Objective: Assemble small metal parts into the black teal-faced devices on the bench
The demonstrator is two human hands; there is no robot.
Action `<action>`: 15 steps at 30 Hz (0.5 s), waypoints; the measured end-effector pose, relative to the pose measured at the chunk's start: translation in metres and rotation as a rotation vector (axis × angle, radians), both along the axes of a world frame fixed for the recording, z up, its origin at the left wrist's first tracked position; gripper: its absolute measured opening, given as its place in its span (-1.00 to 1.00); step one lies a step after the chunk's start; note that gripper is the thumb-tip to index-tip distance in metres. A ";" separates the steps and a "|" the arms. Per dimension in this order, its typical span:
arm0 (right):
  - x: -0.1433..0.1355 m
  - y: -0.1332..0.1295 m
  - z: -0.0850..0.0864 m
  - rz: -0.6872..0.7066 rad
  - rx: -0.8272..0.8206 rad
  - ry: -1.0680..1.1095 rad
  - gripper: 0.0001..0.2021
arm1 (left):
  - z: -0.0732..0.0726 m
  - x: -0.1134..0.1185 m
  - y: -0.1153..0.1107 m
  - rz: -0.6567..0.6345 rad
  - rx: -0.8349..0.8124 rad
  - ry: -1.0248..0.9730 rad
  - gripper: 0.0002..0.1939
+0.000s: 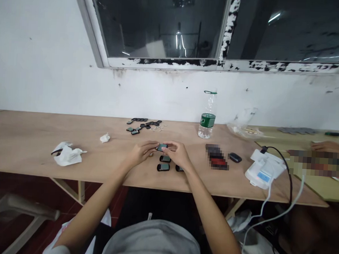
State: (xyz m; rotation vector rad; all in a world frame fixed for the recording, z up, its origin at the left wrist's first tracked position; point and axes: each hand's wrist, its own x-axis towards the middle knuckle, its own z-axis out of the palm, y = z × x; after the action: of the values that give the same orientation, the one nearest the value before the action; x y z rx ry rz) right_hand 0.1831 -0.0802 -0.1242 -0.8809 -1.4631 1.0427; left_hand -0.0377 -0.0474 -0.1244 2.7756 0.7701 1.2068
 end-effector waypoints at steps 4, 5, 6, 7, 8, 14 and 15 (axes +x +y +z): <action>0.002 0.005 -0.005 -0.002 0.003 0.001 -0.59 | 0.003 0.001 -0.001 0.034 -0.067 -0.060 -0.70; 0.002 0.007 -0.006 -0.021 0.008 -0.021 -0.62 | 0.004 0.000 0.000 0.056 -0.092 -0.074 -0.71; 0.004 0.009 -0.008 -0.046 0.022 -0.061 -0.67 | 0.005 -0.001 0.001 0.081 -0.120 -0.081 -0.71; 0.005 0.011 -0.010 -0.078 0.045 -0.119 -0.75 | 0.006 -0.004 0.004 0.108 -0.147 -0.081 -0.70; 0.006 0.013 -0.012 -0.118 0.072 -0.189 -0.82 | 0.007 -0.008 0.007 0.138 -0.173 -0.072 -0.70; 0.008 0.020 -0.025 -0.300 0.202 -0.511 -0.86 | 0.006 -0.045 0.030 0.386 -0.280 0.089 -0.69; 0.007 0.020 -0.026 -0.299 0.219 -0.537 -0.84 | 0.006 -0.052 0.032 0.411 -0.293 0.124 -0.70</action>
State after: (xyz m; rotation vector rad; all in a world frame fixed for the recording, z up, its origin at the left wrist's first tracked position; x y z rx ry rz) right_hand 0.1901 -0.0605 -0.1500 -1.2319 -1.7729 0.4252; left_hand -0.0892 -0.0155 -0.1183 2.5405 1.4535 0.8711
